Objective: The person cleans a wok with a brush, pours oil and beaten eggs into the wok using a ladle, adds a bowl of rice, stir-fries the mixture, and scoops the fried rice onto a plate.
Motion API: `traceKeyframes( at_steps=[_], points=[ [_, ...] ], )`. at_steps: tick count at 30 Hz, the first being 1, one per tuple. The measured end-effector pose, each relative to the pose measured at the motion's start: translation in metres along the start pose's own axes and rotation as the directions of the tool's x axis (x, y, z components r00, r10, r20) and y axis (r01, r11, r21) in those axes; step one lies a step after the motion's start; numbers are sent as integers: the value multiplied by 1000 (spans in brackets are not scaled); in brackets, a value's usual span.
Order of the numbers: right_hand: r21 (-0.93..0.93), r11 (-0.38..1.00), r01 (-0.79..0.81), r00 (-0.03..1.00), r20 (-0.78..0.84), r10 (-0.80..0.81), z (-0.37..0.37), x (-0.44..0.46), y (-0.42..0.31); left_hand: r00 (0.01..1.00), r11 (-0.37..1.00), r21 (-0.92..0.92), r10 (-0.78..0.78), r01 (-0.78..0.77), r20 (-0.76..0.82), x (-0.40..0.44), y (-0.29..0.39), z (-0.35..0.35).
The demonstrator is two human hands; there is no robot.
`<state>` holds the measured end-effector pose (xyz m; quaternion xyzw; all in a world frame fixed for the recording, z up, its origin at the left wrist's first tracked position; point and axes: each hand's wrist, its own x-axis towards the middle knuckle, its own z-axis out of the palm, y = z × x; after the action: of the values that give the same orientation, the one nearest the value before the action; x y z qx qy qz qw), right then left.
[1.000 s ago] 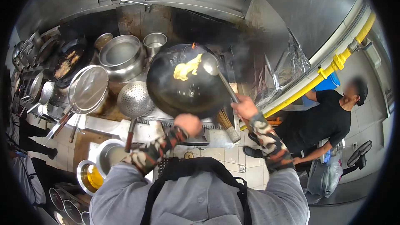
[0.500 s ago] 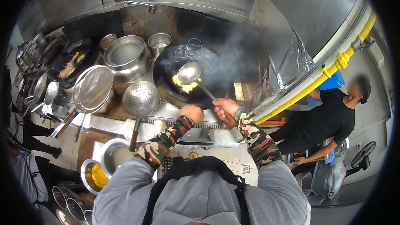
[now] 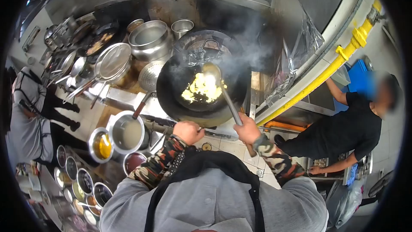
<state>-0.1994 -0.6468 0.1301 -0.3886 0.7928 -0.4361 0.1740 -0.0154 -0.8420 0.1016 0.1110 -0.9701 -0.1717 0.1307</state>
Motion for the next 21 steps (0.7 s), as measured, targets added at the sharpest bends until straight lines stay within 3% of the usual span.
traceKeyframes(
  at_steps=[1,3,5,6,7,9,11,12,13,15,17,18,19,21],
  points=[
    [186,847,-498,850,298,434,-20,-21,-24,1000,1000,7,-17,17,-2,-6,5,1],
    [130,904,-407,870,355,341,-47,-48,-28,979,997,64,-23,36,-202,-14,13,2],
    [175,884,-435,832,453,320,-68,-69,-33,979,987,63,-135,146,-154,-26,32,-7],
    [223,790,-571,742,551,381,-80,-67,-32,946,991,56,-95,118,-309,-32,45,-13],
    [221,790,-572,734,568,373,-82,-56,-21,894,995,55,-48,80,-446,-41,59,-17],
    [203,817,-540,730,596,335,-69,-21,17,891,995,32,-73,97,-447,-57,86,-18],
    [250,892,-377,861,449,239,-42,5,18,881,997,-20,-79,79,-467,-74,105,-15],
    [245,896,-372,855,466,227,-23,16,45,887,991,-68,-133,115,-443,-86,114,-14],
    [114,986,-122,957,278,87,1,30,80,882,989,-62,-146,132,-449,-99,119,-13],
    [-58,991,118,987,116,-111,-1,23,65,863,961,-141,-276,239,-424,-133,123,-9],
    [154,958,-241,872,468,144,-48,-1,21,809,906,-231,-420,354,-411,-179,122,1],
    [154,961,-230,857,500,125,-62,-15,9,778,879,-232,-478,417,-409,-205,123,5],
    [161,929,-335,834,510,212,-73,-32,-10,729,831,-278,-556,481,-399,-234,123,15],
    [314,682,-660,676,644,358,-81,-38,-24,633,732,-317,-681,603,-369,-285,131,21]
  ],
)
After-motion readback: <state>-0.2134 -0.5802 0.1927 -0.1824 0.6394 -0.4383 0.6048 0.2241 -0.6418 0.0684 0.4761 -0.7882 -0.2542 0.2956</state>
